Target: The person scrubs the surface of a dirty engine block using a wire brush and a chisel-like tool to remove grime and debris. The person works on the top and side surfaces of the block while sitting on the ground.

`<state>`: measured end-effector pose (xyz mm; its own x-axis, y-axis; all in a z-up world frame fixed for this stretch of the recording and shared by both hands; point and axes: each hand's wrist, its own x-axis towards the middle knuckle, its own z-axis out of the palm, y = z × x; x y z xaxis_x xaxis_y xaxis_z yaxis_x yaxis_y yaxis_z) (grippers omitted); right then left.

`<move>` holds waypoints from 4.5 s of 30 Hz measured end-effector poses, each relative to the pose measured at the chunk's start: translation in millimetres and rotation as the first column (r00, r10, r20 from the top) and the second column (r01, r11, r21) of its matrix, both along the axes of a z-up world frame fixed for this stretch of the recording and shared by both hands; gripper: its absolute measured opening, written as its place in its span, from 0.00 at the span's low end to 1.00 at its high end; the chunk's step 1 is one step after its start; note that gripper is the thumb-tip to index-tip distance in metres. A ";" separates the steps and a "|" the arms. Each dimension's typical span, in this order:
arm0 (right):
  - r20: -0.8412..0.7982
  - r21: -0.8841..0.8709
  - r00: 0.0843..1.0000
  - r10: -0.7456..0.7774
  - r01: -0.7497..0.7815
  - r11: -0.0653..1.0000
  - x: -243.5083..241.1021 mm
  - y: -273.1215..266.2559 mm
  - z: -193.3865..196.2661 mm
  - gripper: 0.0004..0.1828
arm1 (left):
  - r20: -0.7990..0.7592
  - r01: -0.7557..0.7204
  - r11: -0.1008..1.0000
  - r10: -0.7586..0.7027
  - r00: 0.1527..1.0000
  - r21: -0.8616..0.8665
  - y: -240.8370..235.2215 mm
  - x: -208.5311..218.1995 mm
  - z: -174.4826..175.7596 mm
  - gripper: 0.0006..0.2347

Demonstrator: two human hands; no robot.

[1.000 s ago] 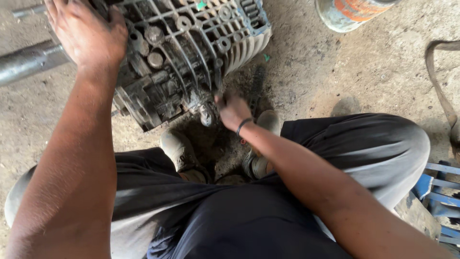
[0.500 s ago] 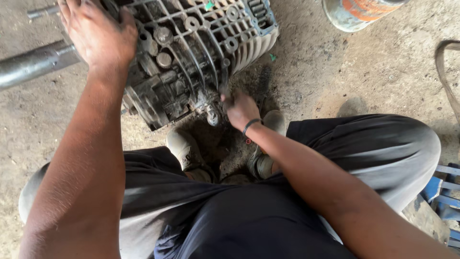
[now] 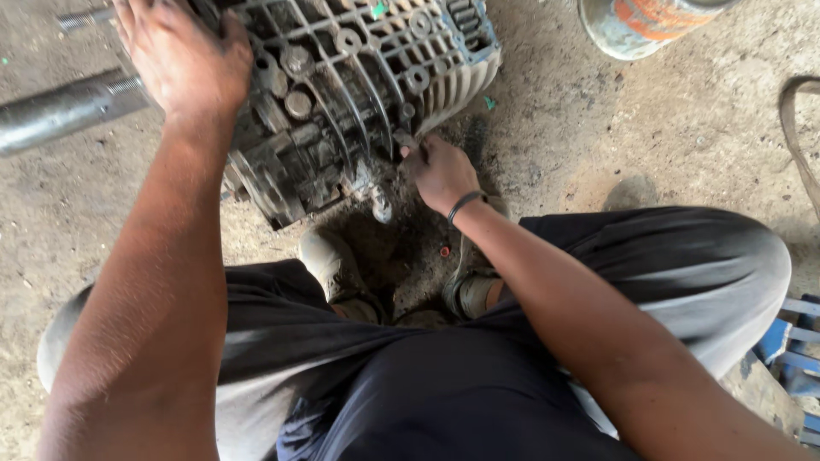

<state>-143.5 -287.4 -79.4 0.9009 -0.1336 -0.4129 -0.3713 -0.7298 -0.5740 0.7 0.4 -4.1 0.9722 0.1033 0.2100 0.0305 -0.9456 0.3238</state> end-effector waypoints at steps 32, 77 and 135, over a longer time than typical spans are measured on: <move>-0.114 -0.108 0.981 0.156 -0.169 0.980 14.9 -0.6 54.2 0.25 | 0.106 0.022 0.999 -0.026 0.994 0.041 4.7 3.5 -3.8 0.28; -0.096 -0.028 0.970 0.222 -0.225 0.974 -3.3 -5.4 -19.4 0.23 | 0.162 0.024 0.996 -0.039 0.986 0.091 13.4 16.5 -23.8 0.28; -0.244 0.262 0.965 -0.091 0.156 0.952 -6.2 -17.3 -68.7 0.23 | 0.196 0.086 0.985 -0.115 0.974 0.150 16.7 5.7 -20.7 0.24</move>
<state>-149.7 -304.7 -148.2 0.7627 -0.0893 -0.6406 -0.5923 -0.4943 -0.6363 6.4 17.1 -24.8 0.9114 -0.0374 0.4098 -0.1201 -0.9767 0.1778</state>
